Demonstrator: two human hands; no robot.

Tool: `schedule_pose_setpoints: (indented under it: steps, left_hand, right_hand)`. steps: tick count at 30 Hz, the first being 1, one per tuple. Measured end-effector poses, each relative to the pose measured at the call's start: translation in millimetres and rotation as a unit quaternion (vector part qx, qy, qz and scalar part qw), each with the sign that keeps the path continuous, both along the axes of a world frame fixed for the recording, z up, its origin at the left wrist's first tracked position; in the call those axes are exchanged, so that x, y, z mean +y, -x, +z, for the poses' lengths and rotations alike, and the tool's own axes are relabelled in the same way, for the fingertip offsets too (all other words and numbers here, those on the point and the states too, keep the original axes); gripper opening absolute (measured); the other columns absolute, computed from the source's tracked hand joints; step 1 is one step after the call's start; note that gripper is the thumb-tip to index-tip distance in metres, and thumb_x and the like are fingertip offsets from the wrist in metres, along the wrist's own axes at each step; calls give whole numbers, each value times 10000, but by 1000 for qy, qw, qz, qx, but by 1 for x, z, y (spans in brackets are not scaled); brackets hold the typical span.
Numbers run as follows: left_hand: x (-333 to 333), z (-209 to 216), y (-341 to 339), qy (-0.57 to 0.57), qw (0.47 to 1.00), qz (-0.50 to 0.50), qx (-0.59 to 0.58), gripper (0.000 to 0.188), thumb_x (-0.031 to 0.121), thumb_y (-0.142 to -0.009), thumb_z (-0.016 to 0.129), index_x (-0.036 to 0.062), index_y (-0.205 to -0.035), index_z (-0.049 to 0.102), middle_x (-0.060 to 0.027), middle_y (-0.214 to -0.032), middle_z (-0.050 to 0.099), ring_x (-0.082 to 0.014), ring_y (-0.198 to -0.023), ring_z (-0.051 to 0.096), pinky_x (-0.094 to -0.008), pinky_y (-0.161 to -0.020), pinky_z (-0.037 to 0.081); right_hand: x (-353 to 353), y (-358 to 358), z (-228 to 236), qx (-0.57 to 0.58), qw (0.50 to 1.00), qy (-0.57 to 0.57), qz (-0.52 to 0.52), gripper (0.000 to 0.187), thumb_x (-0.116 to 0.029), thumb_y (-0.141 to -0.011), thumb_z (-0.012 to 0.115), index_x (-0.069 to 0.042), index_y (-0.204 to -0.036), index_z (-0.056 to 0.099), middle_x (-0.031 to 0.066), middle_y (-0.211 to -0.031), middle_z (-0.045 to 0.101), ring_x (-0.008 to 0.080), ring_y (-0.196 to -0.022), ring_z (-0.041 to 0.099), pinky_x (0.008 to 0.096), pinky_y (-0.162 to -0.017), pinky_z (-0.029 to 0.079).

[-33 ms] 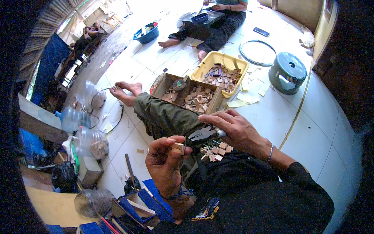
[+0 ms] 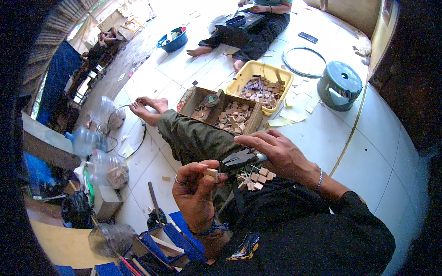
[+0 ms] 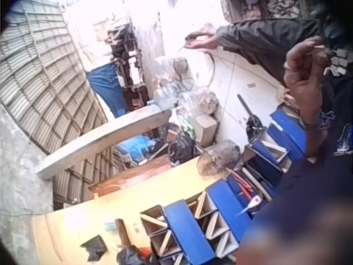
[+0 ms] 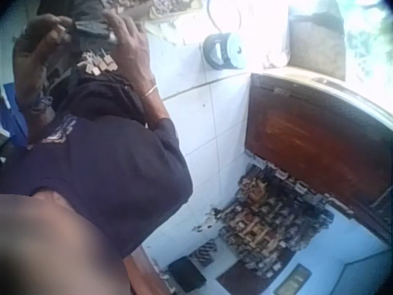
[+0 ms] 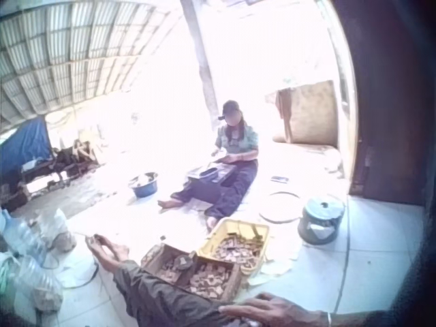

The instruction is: The person sits on the floor and uses pliers to trim small rectangular wooden pieces one by one. They pick pieces from a nearby container, trim edges, and place the finished pieces into a yellow bin.

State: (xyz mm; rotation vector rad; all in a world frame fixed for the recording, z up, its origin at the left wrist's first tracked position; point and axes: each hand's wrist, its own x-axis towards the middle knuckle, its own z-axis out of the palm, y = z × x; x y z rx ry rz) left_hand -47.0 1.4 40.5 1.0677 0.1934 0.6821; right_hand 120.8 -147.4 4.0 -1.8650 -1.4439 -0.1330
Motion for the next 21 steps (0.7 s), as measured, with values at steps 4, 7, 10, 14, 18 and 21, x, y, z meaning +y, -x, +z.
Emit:
schedule_pose_setpoints:
  steps: [4, 7, 10, 14, 18, 21]
  left_hand:
    - [0, -3, -1, -10, 1000, 5, 1, 311, 106, -912, 820, 24, -1169, 663, -201, -1131, 744, -223, -845, 764, -302, -737, 630]
    - [2, -6, -1, -17, 1000, 3, 5, 325, 110, -907, 827, 19, -1173, 666, -207, -1146, 741, -198, -857, 752, -310, -747, 635]
    - [6, -9, -1, -15, 998, -33, -55, 282, -76, -935, 728, -45, -1203, 646, -257, -1215, 721, -241, -998, 763, -328, -871, 629]
    - [6, -9, 1, -1, 998, -44, -53, 288, -71, -933, 735, -38, -1205, 649, -251, -1217, 723, -225, -995, 758, -327, -881, 623]
    - [4, -8, -1, -17, 1000, -16, -17, 305, 34, -918, 790, 1, -1196, 667, -226, -1184, 733, -174, -925, 730, -320, -814, 640]
    - [3, -8, -1, -26, 1000, -2, 6, 314, 79, -914, 811, 19, -1192, 678, -214, -1170, 738, -157, -903, 722, -316, -786, 648]
  right_hand:
    - [-1, 1, -1, 10, 1000, -2, 9, 744, 22, -767, 748, -149, -1468, 564, 74, -1193, 692, 282, -1031, 661, 407, -929, 526]
    - [-1, 1, -2, 14, 1000, -5, 13, 729, 39, -776, 726, -157, -1461, 571, 72, -1181, 690, 287, -1016, 653, 404, -921, 527]
    - [-1, 0, -5, 6, 1000, -6, 14, 703, 33, -788, 721, -162, -1449, 580, 66, -1166, 690, 291, -989, 645, 403, -909, 526]
    - [0, 0, -6, 10, 1000, 3, 15, 660, 22, -803, 713, -154, -1426, 587, 60, -1159, 689, 290, -973, 639, 405, -899, 522]
    - [1, 1, -7, 14, 1000, 0, 22, 632, 16, -809, 703, -148, -1409, 590, 58, -1149, 689, 287, -980, 638, 402, -898, 513]
    - [0, 2, -6, 17, 1000, 1, 19, 619, 9, -810, 703, -150, -1398, 592, 56, -1142, 691, 287, -975, 643, 401, -901, 508]
